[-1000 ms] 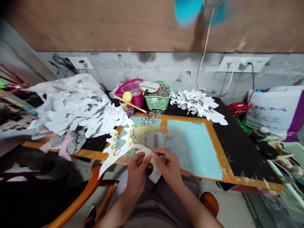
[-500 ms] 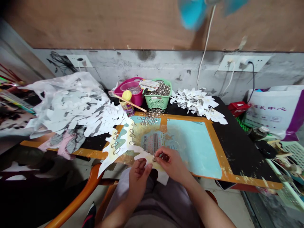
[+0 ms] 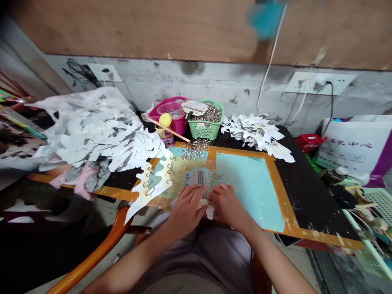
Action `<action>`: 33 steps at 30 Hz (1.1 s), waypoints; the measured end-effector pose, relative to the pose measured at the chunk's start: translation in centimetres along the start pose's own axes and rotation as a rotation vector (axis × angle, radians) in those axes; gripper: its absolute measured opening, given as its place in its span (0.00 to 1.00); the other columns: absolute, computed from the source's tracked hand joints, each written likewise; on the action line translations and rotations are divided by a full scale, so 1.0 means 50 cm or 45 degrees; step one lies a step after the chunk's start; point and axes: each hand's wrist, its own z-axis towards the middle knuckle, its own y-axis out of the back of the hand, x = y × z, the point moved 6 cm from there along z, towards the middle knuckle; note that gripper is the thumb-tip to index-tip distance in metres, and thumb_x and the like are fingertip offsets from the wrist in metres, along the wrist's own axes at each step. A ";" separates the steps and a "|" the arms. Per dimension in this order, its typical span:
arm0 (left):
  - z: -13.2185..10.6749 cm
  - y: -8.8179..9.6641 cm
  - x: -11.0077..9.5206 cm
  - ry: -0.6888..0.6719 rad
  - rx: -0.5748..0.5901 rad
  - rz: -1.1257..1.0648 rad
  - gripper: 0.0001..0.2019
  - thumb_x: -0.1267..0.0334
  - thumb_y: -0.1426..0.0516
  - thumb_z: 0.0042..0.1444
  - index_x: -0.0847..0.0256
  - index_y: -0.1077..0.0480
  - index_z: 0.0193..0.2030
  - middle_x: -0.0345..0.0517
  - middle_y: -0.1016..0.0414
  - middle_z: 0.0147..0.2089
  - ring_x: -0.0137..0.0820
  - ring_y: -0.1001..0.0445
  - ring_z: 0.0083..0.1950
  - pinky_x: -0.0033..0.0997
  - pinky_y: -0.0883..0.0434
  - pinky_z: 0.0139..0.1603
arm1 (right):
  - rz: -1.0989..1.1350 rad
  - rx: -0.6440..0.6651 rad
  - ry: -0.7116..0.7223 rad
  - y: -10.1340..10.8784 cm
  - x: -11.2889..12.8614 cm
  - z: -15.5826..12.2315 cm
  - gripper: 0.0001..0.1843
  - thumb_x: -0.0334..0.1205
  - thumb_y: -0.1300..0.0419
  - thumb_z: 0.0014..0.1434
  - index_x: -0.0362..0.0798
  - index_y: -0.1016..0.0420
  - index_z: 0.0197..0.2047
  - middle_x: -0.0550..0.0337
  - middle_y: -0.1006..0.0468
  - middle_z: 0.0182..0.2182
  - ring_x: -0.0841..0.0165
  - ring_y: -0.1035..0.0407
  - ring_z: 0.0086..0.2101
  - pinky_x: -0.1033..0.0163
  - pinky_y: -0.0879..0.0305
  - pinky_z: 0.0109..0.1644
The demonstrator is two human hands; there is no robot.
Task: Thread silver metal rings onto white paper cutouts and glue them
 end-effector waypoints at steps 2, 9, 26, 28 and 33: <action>0.029 -0.033 0.027 0.012 0.166 -0.011 0.17 0.69 0.41 0.57 0.61 0.34 0.53 0.53 0.24 0.49 0.45 0.30 0.55 0.47 0.35 0.56 | 0.119 0.011 0.015 -0.012 -0.003 -0.009 0.10 0.33 0.46 0.67 0.47 0.27 0.35 0.55 0.25 0.33 0.61 0.36 0.37 0.56 0.41 0.42; 0.032 -0.063 0.068 0.149 0.247 -0.224 0.14 0.69 0.38 0.54 0.56 0.30 0.48 0.44 0.22 0.47 0.40 0.29 0.52 0.43 0.38 0.56 | 0.509 -0.080 -0.019 -0.025 -0.022 -0.049 0.11 0.37 0.52 0.70 0.50 0.28 0.40 0.54 0.26 0.36 0.61 0.32 0.38 0.58 0.34 0.42; 0.014 -0.058 0.052 -0.151 0.127 -0.012 0.08 0.67 0.42 0.61 0.53 0.21 0.35 0.44 0.19 0.45 0.38 0.28 0.51 0.49 0.44 0.62 | 0.393 0.056 0.229 -0.005 -0.040 -0.034 0.14 0.36 0.50 0.69 0.51 0.22 0.47 0.53 0.22 0.40 0.62 0.28 0.41 0.58 0.30 0.45; 0.015 -0.057 0.055 -0.134 0.143 -0.036 0.08 0.67 0.41 0.61 0.53 0.20 0.35 0.44 0.18 0.42 0.39 0.28 0.51 0.51 0.45 0.63 | 0.376 0.026 0.225 -0.007 -0.049 -0.038 0.15 0.36 0.50 0.69 0.51 0.22 0.48 0.52 0.21 0.41 0.61 0.28 0.41 0.56 0.29 0.46; 0.012 -0.056 0.056 -0.137 0.153 -0.003 0.09 0.67 0.43 0.62 0.52 0.21 0.39 0.44 0.18 0.44 0.40 0.29 0.52 0.53 0.47 0.65 | 0.350 0.035 0.220 -0.009 -0.056 -0.046 0.15 0.35 0.49 0.68 0.50 0.22 0.50 0.50 0.21 0.42 0.60 0.29 0.41 0.54 0.30 0.47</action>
